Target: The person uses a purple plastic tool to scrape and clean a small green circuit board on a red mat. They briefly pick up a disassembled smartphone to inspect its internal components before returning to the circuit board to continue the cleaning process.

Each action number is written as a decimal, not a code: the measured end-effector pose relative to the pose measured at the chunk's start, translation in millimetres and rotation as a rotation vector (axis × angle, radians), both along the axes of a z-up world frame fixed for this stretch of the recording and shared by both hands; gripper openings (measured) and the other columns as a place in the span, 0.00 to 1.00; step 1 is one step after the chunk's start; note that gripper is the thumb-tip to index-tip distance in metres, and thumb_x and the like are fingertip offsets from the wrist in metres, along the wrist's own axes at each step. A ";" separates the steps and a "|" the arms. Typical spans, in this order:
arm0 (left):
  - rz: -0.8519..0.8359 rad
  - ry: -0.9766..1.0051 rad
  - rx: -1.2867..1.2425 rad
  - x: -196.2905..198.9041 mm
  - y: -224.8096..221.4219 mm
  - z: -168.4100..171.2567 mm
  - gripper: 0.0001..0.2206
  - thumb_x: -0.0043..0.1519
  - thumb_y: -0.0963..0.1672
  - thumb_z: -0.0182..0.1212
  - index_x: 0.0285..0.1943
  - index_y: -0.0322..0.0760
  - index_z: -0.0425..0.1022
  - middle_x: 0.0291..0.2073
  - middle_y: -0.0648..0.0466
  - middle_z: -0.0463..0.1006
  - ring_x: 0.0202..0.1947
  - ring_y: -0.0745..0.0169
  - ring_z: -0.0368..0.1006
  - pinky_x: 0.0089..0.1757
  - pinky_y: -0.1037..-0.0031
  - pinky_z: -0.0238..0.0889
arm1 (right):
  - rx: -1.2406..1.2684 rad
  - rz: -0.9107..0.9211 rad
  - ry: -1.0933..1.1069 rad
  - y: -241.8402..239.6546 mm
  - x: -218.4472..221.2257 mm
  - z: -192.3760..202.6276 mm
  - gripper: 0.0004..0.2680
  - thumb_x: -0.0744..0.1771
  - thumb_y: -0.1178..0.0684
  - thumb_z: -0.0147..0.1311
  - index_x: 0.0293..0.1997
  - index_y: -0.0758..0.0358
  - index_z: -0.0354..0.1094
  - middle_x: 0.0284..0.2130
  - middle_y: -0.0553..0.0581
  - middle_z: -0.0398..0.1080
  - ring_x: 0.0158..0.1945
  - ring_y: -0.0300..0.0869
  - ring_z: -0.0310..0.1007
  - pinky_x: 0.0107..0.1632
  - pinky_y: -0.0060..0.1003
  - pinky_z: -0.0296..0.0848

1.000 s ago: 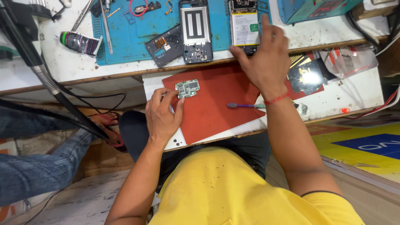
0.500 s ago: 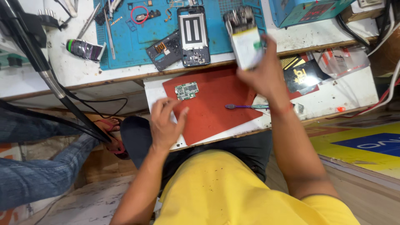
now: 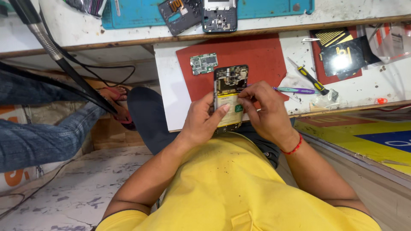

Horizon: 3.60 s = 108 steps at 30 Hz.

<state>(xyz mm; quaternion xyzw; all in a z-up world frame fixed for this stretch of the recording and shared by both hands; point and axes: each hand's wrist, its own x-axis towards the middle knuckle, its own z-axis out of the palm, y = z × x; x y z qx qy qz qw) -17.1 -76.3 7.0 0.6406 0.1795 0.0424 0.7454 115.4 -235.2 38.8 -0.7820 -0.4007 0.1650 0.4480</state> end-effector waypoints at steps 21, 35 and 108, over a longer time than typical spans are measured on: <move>-0.099 0.051 0.263 4.3 19.5 35.6 0.09 0.66 0.43 0.58 0.50 0.29 0.74 0.25 0.48 0.80 0.24 0.66 0.78 0.29 0.72 0.68 | 0.051 -0.078 -0.114 9.5 -2.0 4.5 0.06 0.65 0.65 0.64 0.43 0.66 0.76 0.38 0.57 0.74 0.39 0.42 0.78 0.39 0.33 0.77; -0.183 0.132 0.335 4.7 13.1 34.6 0.10 0.66 0.43 0.59 0.49 0.28 0.73 0.26 0.45 0.80 0.25 0.59 0.80 0.29 0.69 0.68 | -0.291 0.117 0.084 8.8 24.2 6.9 0.05 0.65 0.60 0.62 0.40 0.66 0.69 0.34 0.57 0.66 0.34 0.47 0.72 0.36 0.39 0.72; 0.209 -0.168 -0.750 -12.1 15.4 -10.3 0.16 0.64 0.36 0.64 0.60 0.32 0.72 0.53 0.50 0.79 0.54 0.61 0.77 0.56 0.65 0.71 | 0.227 -0.651 0.133 -182.2 -83.4 -159.8 0.06 0.74 0.57 0.42 0.42 0.68 0.61 0.29 0.49 0.62 0.30 0.35 0.57 0.35 0.30 0.59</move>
